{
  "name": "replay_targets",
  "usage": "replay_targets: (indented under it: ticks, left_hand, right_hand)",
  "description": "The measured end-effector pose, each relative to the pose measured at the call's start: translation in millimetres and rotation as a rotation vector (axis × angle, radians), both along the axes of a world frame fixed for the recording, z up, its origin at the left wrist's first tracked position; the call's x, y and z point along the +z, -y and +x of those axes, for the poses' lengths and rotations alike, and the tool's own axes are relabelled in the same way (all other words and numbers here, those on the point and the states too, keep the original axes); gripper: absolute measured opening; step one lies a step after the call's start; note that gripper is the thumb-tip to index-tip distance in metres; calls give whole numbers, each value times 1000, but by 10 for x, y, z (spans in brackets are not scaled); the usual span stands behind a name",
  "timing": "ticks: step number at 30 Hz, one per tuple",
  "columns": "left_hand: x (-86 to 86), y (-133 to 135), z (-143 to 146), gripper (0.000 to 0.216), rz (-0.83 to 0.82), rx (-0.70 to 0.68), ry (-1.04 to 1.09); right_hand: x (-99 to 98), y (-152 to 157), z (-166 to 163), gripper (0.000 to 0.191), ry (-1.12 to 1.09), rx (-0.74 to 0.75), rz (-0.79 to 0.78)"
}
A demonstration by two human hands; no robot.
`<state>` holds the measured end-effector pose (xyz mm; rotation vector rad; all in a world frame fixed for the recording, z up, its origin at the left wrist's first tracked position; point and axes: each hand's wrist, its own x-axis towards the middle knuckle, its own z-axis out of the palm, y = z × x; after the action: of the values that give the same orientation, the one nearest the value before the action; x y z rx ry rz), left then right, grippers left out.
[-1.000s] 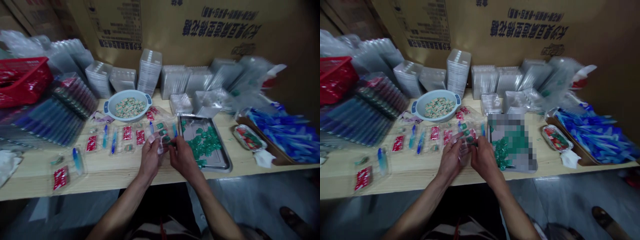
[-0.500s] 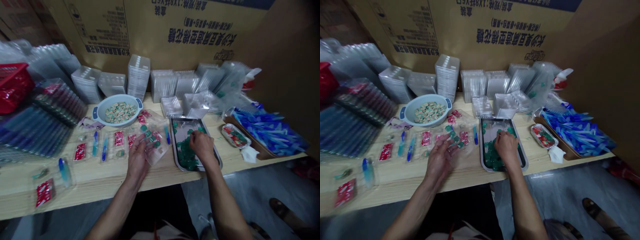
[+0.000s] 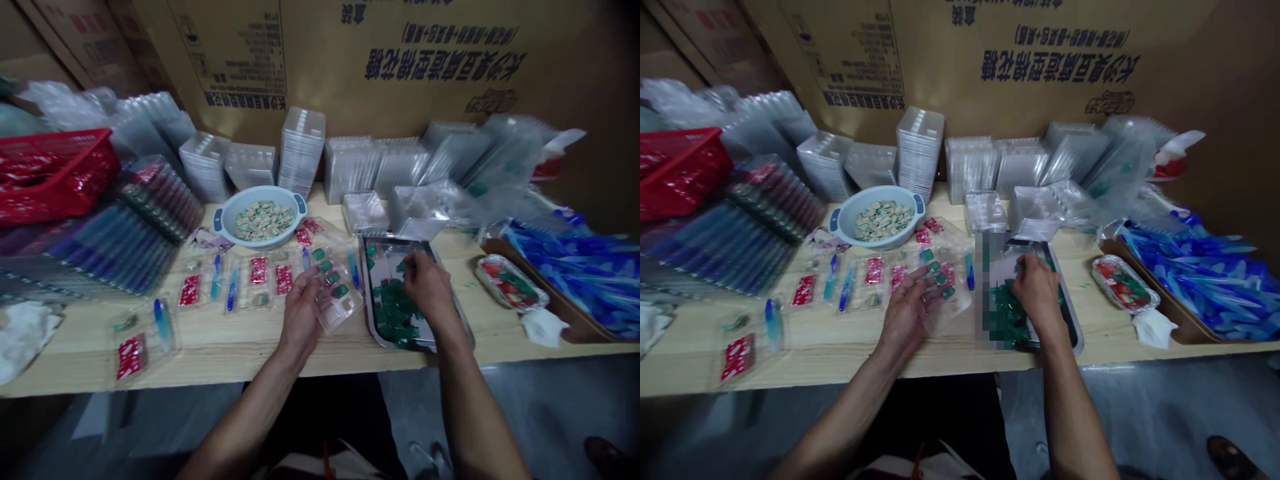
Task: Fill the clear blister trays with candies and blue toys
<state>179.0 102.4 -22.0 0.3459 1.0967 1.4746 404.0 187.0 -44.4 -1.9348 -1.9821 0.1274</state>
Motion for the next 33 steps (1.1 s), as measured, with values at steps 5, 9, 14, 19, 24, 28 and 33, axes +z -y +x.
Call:
replay_targets:
  ticks: [5, 9, 14, 19, 24, 28, 33]
  left_hand:
    - [1, -28, 44, 32, -3, 16, 60]
    - [13, -24, 56, 36, -8, 36, 61]
    - [5, 0, 6, 37, -18, 41, 22]
    - [23, 21, -31, 37, -28, 36, 8]
    - [62, 23, -50, 34, -30, 56, 6]
    - [58, 25, -47, 33, -23, 53, 6]
    - [14, 41, -43, 33, 3, 46, 9]
  right_hand:
    - [153, 405, -211, 22, -415, 372, 16]
    - [215, 673, -513, 21, -453, 523, 31]
    - [131, 758, -739, 18, -428, 546, 79]
    - [124, 755, -757, 16, -444, 507, 80]
    - [160, 726, -680, 19, -479, 494, 76]
    - [143, 745, -726, 14, -468, 466, 78]
    - [128, 799, -821, 11, -432, 513, 99]
